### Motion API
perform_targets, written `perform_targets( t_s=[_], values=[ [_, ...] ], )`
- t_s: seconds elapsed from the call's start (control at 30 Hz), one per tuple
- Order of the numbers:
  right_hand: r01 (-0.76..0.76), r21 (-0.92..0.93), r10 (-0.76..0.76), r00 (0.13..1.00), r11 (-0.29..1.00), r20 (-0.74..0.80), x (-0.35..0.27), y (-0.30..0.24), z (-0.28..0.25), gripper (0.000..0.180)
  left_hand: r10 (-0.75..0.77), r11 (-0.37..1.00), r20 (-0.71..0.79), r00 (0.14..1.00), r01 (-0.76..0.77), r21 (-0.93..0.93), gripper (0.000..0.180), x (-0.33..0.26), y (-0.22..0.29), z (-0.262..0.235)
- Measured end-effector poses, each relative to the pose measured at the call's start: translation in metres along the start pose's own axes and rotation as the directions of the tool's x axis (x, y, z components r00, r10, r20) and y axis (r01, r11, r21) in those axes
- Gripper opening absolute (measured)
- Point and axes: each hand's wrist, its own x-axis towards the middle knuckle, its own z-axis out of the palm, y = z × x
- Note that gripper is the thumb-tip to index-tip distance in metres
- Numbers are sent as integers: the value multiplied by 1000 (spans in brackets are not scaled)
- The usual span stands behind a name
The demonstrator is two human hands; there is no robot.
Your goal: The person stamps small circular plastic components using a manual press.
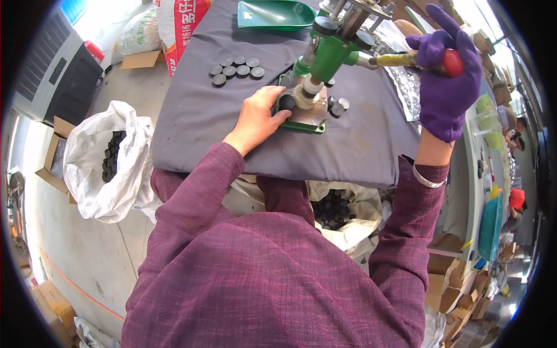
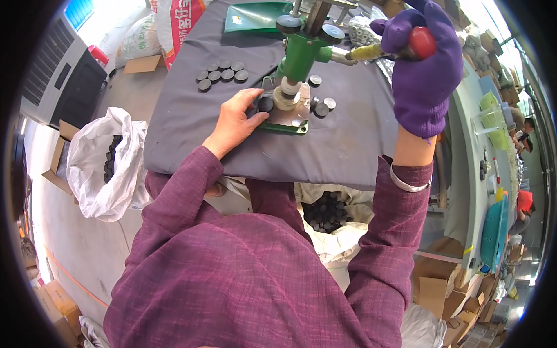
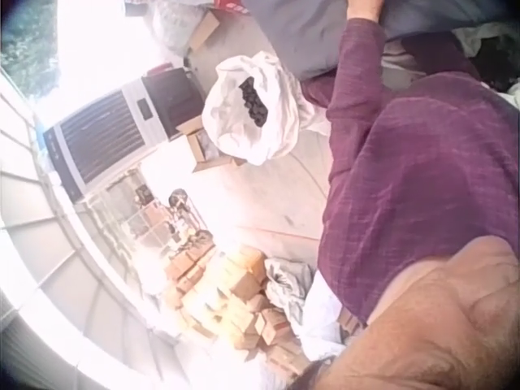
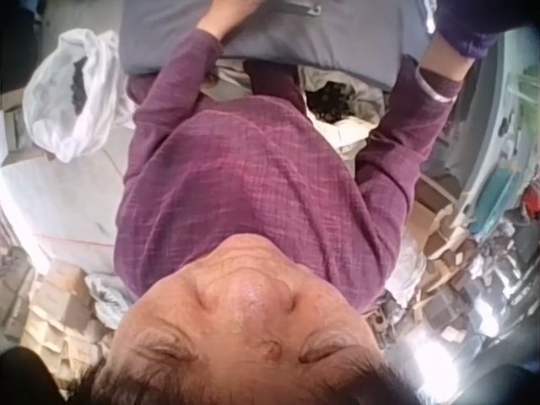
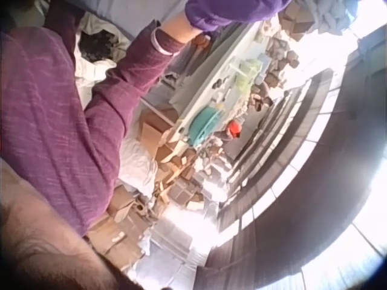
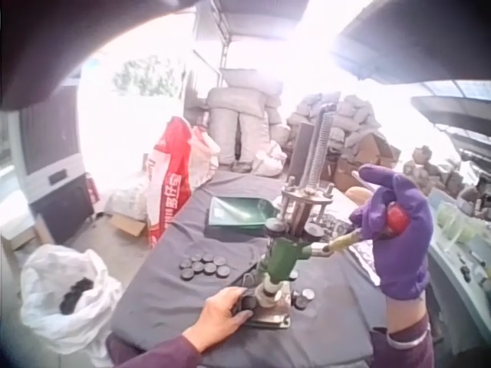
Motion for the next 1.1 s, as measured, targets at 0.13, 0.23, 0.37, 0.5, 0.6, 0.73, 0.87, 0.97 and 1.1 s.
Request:
perform_targets(
  t_s=[0.13,0.23,0.37,0.5,0.6,0.73,0.87,0.97,1.1],
  values=[
    [-15,2,14,965,1000,263,14,5,-29,54,68,997,-26,997,-69,-19,45,2,-1,13],
    [-29,-2,29,973,1000,229,12,7,-26,55,-16,1000,-69,997,14,-28,41,5,8,10],
    [12,-36,-5,982,999,187,11,6,-28,55,3,1000,-55,998,-3,10,47,17,22,15],
    [4,-3,-3,980,1000,200,12,7,-28,54,-37,989,14,999,35,143,61,25,24,24],
    [-17,-7,17,982,1000,188,12,6,-27,54,-60,992,-17,998,62,107,65,29,26,34],
    [27,-37,-20,983,999,181,-1,7,-27,55,-135,985,-76,988,142,94,75,31,23,47],
    [113,-120,-90,980,986,178,-35,11,-28,56,-200,979,-60,978,202,32,77,36,21,52],
    [207,-132,-175,960,969,217,-76,25,-39,45,-273,957,-45,961,266,-119,77,40,24,48],
    [450,-332,-321,869,829,377,-141,62,-57,33,-235,966,-56,970,227,-122,73,37,22,39]
  ],
)
